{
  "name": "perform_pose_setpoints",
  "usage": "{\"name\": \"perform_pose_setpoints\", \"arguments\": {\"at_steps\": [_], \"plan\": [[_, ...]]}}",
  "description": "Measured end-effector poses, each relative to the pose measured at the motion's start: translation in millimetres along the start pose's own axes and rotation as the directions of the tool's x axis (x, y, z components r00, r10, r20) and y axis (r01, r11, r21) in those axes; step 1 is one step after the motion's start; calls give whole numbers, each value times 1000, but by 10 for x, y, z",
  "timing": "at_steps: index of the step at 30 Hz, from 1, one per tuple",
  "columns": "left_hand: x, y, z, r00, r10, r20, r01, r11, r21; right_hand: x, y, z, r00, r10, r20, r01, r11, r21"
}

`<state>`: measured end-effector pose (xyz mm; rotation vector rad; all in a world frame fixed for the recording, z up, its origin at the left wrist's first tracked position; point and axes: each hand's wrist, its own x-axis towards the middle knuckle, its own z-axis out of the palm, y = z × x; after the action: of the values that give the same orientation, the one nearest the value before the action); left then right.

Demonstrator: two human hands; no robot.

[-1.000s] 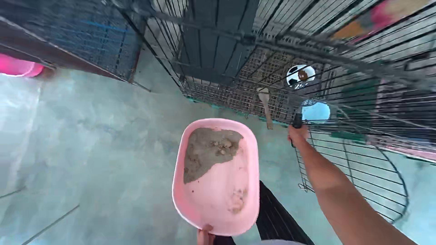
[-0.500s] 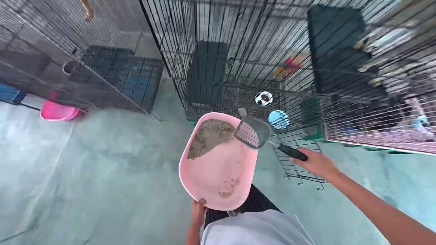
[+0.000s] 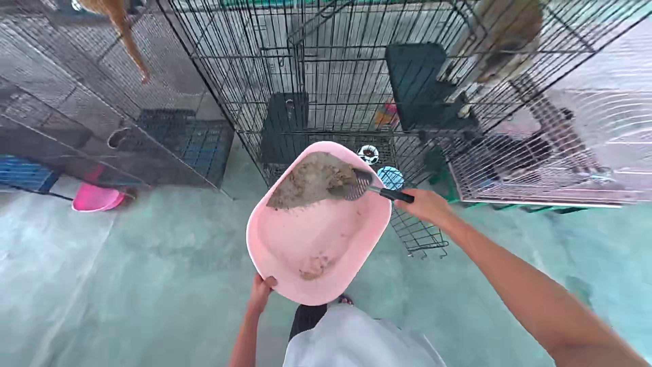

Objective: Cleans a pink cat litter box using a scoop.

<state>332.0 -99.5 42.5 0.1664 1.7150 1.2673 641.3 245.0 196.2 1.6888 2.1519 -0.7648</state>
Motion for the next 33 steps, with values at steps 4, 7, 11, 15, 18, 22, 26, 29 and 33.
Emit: {"name": "perform_pose_setpoints", "arguments": {"at_steps": [4, 7, 11, 15, 18, 22, 26, 29, 33], "plan": [[-187, 225, -103, 996, 81, 33, -85, 986, 142, -166, 59, 110, 996, -54, -66, 58, 996, 62], [-256, 340, -78, 997, 80, 14, -81, 977, 197, -161, 118, 424, 991, -86, -102, 105, 975, 198], [-466, 267, -1, 992, 114, -49, -106, 984, 143, -281, 146, 719, 985, -98, -141, 139, 938, 318], [-462, -12, 375, 983, 56, -173, -64, 997, -41, -195, -50, 889, 994, -78, -77, 98, 949, 300], [-469, -208, 568, 968, -45, -247, 0, 984, -180, -205, -36, 998, 994, -102, -35, 108, 960, 257], [-538, -435, 702, 935, -154, -318, 51, 950, -308, -338, 8, 1223, 997, -73, -21, 75, 970, 231], [-533, -532, 709, 902, -238, -361, 87, 917, -389, -346, -10, 1346, 993, -119, -3, 117, 968, 222], [-531, -622, 686, 889, -272, -368, 86, 889, -450, -373, -80, 1466, 993, -118, 23, 110, 972, 208], [-520, -680, 593, 871, -293, -395, 64, 864, -500, -360, -168, 1553, 993, -105, 61, 93, 980, 173]]}}
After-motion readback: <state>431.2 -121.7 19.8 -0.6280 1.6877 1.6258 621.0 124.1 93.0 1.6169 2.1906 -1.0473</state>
